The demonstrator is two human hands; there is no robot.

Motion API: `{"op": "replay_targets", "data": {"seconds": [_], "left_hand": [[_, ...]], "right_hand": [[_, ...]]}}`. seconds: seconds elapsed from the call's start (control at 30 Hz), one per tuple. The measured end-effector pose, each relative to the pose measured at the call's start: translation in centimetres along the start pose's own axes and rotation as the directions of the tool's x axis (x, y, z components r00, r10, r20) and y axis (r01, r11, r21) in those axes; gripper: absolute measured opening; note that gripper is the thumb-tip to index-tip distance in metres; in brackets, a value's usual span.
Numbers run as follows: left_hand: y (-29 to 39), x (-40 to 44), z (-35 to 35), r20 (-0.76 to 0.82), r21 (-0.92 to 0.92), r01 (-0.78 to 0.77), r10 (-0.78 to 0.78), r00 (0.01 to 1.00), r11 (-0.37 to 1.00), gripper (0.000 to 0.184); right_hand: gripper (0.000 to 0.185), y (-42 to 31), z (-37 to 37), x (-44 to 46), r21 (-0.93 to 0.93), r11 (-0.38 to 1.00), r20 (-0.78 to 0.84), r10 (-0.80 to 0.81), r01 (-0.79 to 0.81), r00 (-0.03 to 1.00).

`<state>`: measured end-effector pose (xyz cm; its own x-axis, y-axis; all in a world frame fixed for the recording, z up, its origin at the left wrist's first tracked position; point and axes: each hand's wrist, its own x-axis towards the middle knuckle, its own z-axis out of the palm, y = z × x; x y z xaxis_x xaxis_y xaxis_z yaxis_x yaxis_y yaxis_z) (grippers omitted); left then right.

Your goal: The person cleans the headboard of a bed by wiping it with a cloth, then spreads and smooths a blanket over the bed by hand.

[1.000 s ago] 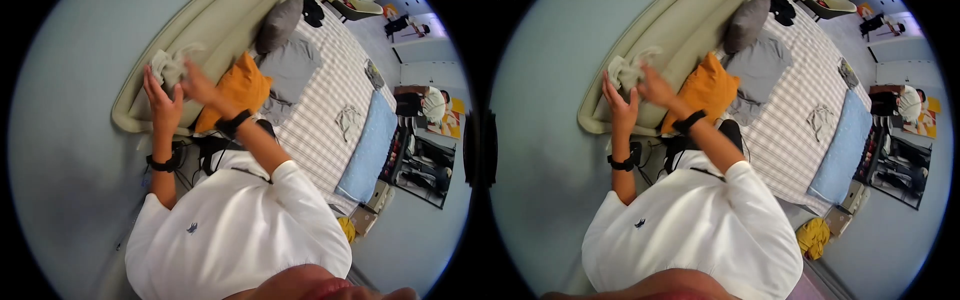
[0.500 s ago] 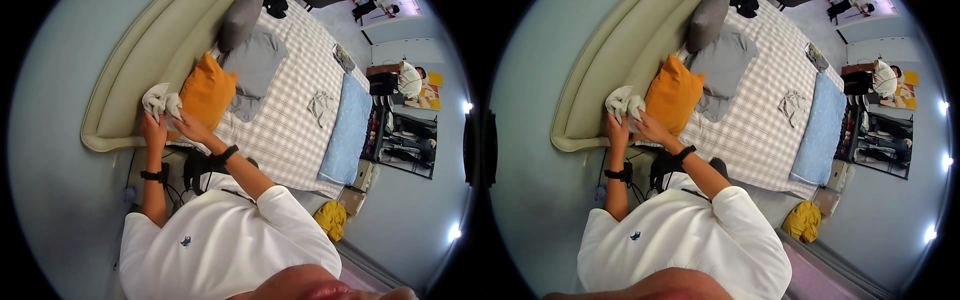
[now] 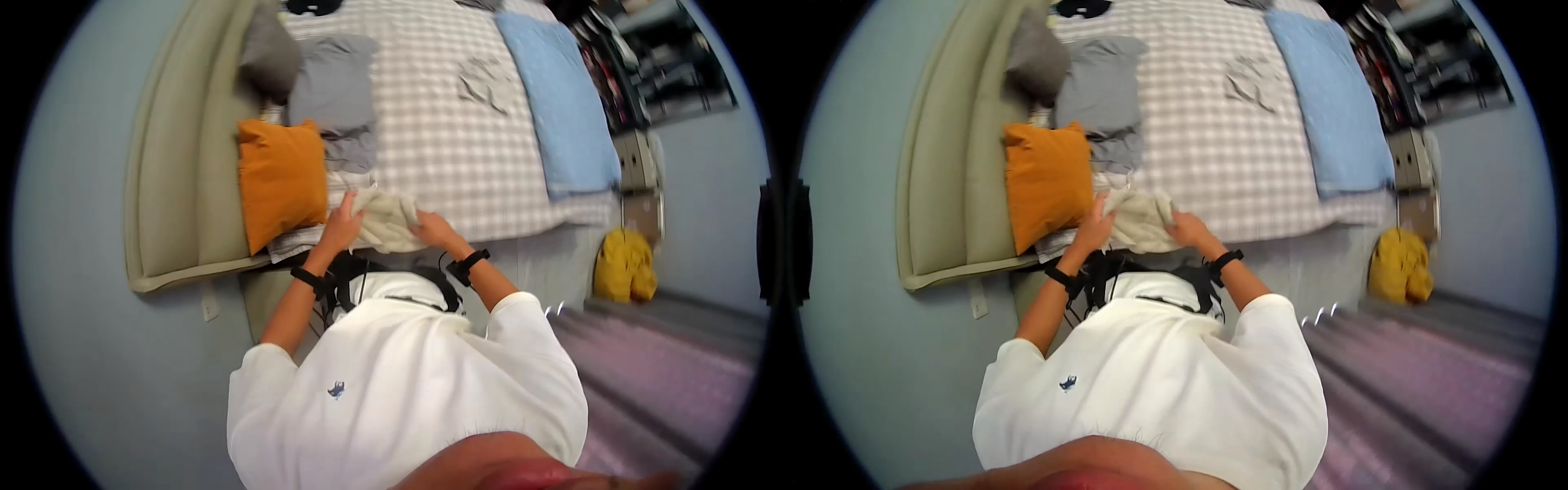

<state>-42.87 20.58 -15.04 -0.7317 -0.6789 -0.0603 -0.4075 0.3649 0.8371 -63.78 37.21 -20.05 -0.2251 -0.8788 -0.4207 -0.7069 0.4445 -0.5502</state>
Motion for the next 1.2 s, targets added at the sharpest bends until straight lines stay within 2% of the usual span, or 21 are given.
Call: {"op": "replay_targets", "data": {"seconds": [0.03,0.07,0.13,0.23,0.3,0.33,0.4,0.43,0.5,0.6,0.67,0.8,0.87,0.9,0.93,1.0,1.07,1.1,1.13,1.17,1.2], "left_hand": [[3.3,-0.1,0.6,0.036,-0.132,0.034,-0.03,0.999,0.991,0.031],[3.7,-0.2,3.5,0.098,-0.107,0.015,-0.004,0.995,0.994,0.031],[3.1,1.1,8.3,0.242,-0.45,0.295,-0.203,0.949,0.843,0.03],[10.0,0.1,13.5,0.274,-0.612,0.282,-0.137,0.952,0.738,0.031],[15.9,-0.2,15.7,0.465,-0.724,0.416,-0.055,0.883,0.55,0.031],[17.8,-0.4,16.6,0.505,-0.705,0.432,-0.03,0.863,0.562,0.031],[21.2,-0.9,18.7,0.706,-0.577,0.365,0.221,0.673,0.731,0.028],[23.3,-1.2,19.7,0.739,-0.554,0.377,0.23,0.633,0.742,0.028],[27.6,-1.9,22.4,0.628,-0.61,-0.151,0.591,0.506,0.778,0.023],[33.4,-3.3,25.3,0.718,-0.589,-0.151,0.599,0.353,0.794,0.02],[36.5,-4.4,26.4,0.783,-0.59,-0.023,0.579,0.229,0.807,0.024],[38.7,-4.0,30.7,0.809,-0.586,0.048,0.58,0.096,0.809,0.027],[39.4,-3.2,32.5,0.807,-0.589,0.025,0.587,0.064,0.808,0.029],[40.0,-2.2,33.6,0.783,-0.594,-0.03,0.587,0.206,0.804,0.026],[40.9,-1.2,34.9,0.739,-0.591,-0.084,0.58,0.344,0.802,0.023],[43.4,1.2,38.2,0.461,-0.776,-0.206,0.759,0.459,0.596,0.02],[49.4,2.3,38.4,0.365,-0.903,-0.014,0.783,0.504,0.43,0.018],[51.8,2.7,36.7,0.398,-0.917,0.158,0.827,0.397,0.365,0.021],[53.9,4.4,35.6,0.311,-0.935,0.234,0.934,0.179,0.266,0.023],[56.4,3.8,34.8,0.024,-0.93,0.368,0.993,0.114,-0.02,0.024],[59.9,4.0,34.9,-0.163,-0.862,0.48,0.986,0.038,-0.161,0.023]], "right_hand": [[0.044,3.0,-0.1,-2.5,0.108,0.991,-0.014,0.076,-0.074,0.997],[0.044,5.8,-0.3,-5.1,0.222,0.965,-0.033,0.147,-0.137,0.989],[0.047,10.7,-0.4,-11.1,0.188,0.921,-0.155,0.369,-0.34,0.916],[0.047,17.4,0.9,-20.6,0.217,0.892,-0.232,0.443,-0.398,0.866],[0.045,19.5,0.7,-25.2,0.217,0.86,-0.278,0.508,-0.461,0.816],[0.038,19.8,0.5,-27.9,0.352,0.848,-0.288,0.5,-0.395,0.817],[0.04,19.4,-0.4,-32.8,0.482,0.826,-0.379,0.497,-0.292,0.781],[0.053,17.6,-1.6,-34.3,0.484,0.83,-0.444,0.506,-0.277,0.74],[0.082,15.5,-4.2,-35.9,0.438,0.873,-0.574,0.456,-0.215,0.68],[0.092,15.4,-5.6,-36.6,0.563,0.807,-0.578,0.537,-0.176,0.614],[0.069,15.5,-6.3,-37.0,0.448,0.886,-0.755,0.447,-0.121,0.48],[0.037,18.9,-6.4,-38.1,0.497,0.861,-0.776,0.495,-0.102,0.392],[0.017,18.1,-8.1,-40.8,0.497,0.742,-0.818,0.573,-0.451,0.04],[0.018,19.7,-7.9,-41.7,0.527,0.712,-0.819,0.571,-0.464,-0.056],[0.018,21.5,-8.0,-42.7,0.532,0.704,-0.816,0.575,-0.47,-0.063],[0.015,24.8,-7.7,-43.9,0.704,0.681,-0.71,0.681,-0.201,-0.18],[0.013,28.6,-8.0,-44.5,0.772,0.625,-0.63,0.732,-0.114,-0.257],[0.016,30.1,-8.8,-45.0,0.859,0.512,-0.507,0.853,0.009,-0.125],[0.021,31.5,-10.3,-45.5,0.923,0.368,-0.373,0.927,0.11,0.031],[0.026,34.0,-9.1,-45.1,0.96,0.272,-0.278,0.95,0.067,0.139],[0.026,36.1,-8.2,-43.9,0.965,0.259,-0.263,0.953,0.049,0.15]]}}
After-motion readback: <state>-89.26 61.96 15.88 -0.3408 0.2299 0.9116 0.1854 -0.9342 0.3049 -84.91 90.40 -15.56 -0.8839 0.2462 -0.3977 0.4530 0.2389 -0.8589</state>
